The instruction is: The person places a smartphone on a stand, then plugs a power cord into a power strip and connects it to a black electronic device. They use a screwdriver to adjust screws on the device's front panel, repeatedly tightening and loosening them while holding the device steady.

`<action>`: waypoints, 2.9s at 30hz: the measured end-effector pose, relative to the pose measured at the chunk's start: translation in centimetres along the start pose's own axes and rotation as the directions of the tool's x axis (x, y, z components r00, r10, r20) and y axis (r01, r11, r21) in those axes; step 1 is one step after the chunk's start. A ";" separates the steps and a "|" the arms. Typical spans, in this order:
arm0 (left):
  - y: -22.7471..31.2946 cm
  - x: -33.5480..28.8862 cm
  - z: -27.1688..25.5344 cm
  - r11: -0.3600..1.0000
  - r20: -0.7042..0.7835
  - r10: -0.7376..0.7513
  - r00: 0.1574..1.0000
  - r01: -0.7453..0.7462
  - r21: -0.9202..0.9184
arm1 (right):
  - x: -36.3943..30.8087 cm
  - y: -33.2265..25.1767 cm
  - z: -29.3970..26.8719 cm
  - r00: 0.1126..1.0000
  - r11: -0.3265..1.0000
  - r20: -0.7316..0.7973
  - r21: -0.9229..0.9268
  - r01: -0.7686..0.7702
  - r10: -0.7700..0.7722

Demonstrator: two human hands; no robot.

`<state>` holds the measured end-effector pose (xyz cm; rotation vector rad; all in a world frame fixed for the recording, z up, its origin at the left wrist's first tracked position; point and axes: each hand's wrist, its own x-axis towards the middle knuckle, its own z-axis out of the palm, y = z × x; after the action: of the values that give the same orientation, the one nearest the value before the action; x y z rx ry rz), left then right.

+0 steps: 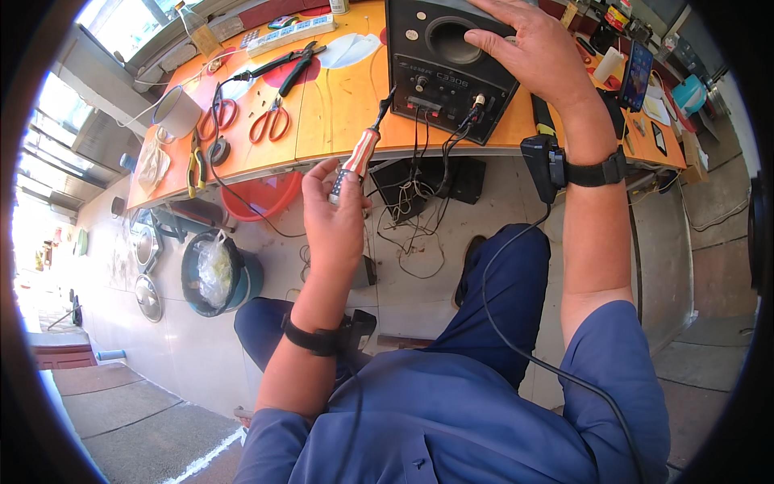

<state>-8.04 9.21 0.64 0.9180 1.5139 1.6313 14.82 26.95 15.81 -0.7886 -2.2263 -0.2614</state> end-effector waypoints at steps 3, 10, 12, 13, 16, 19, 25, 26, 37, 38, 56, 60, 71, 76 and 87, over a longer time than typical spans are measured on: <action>-0.4 0.2 -0.3 0.728 0.030 0.533 0.846 -0.477 0.493 | 0.0 -0.1 0.0 1.000 1.000 0.003 0.010 -0.011 0.011; 0.6 0.3 -0.1 0.952 -0.050 -0.064 0.997 0.046 -0.304 | 0.1 -0.2 -0.2 1.000 1.000 0.014 0.018 -0.022 0.022; 1.1 0.4 -0.6 0.801 0.124 -0.291 0.949 0.313 -0.511 | 0.0 -0.2 -0.2 1.000 1.000 0.008 0.013 -0.015 0.015; 1.3 0.6 -0.8 0.792 0.118 -0.353 0.928 0.364 -0.490 | 0.0 -0.2 -0.1 1.000 1.000 0.006 0.011 -0.013 0.013; 1.1 0.6 -1.1 0.812 0.134 -0.345 0.929 0.367 -0.453 | 0.0 -0.1 0.0 1.000 1.000 0.003 0.019 -0.008 0.008; 0.0 0.2 -0.6 1.000 0.029 -0.003 1.000 0.003 -0.026 | 0.1 -0.1 -0.1 1.000 0.999 0.012 0.037 -0.024 0.023; -0.3 -0.1 -0.2 0.666 0.055 0.579 0.814 -0.510 0.545 | 0.1 -0.2 -0.1 1.000 0.999 0.011 0.020 -0.026 0.025; 0.0 0.0 -0.2 0.721 0.005 0.535 0.845 -0.460 0.518 | 0.1 -0.1 -0.1 1.000 0.999 0.013 0.022 -0.023 0.023; 1.3 0.1 -1.0 0.903 0.118 -0.203 0.972 0.232 -0.361 | 0.0 0.1 0.1 1.000 0.999 0.004 0.038 -0.020 0.020; 0.9 -0.1 -0.7 0.962 0.071 -0.123 0.990 0.136 -0.239 | 0.0 0.1 0.0 1.000 0.999 0.003 0.039 -0.018 0.018; 1.2 0.9 -1.4 0.405 0.549 -0.299 0.780 0.625 -0.667 | 0.0 0.0 0.0 1.000 1.000 -0.009 0.026 -0.017 0.017; 0.3 0.6 -0.8 1.000 0.195 0.008 0.981 -0.013 0.027 | 0.0 0.1 0.1 1.000 0.999 -0.004 0.034 -0.025 0.025; 1.0 0.1 -0.3 0.889 0.170 -0.153 0.974 0.211 -0.408 | 0.0 0.0 0.0 0.999 0.999 0.002 0.018 -0.035 0.035; 1.0 0.7 -1.2 0.458 0.477 -0.320 0.818 0.575 -0.679 | 0.1 0.0 0.0 1.000 0.999 -0.005 0.029 -0.019 0.019; 0.9 -0.3 -0.3 0.985 0.223 0.014 0.975 -0.052 0.163 | 0.0 -0.1 0.1 1.000 0.999 -0.003 0.020 -0.031 0.031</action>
<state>-8.20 8.74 1.56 1.1815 1.5025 1.3873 14.72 26.90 15.76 -0.8105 -2.2080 -0.2251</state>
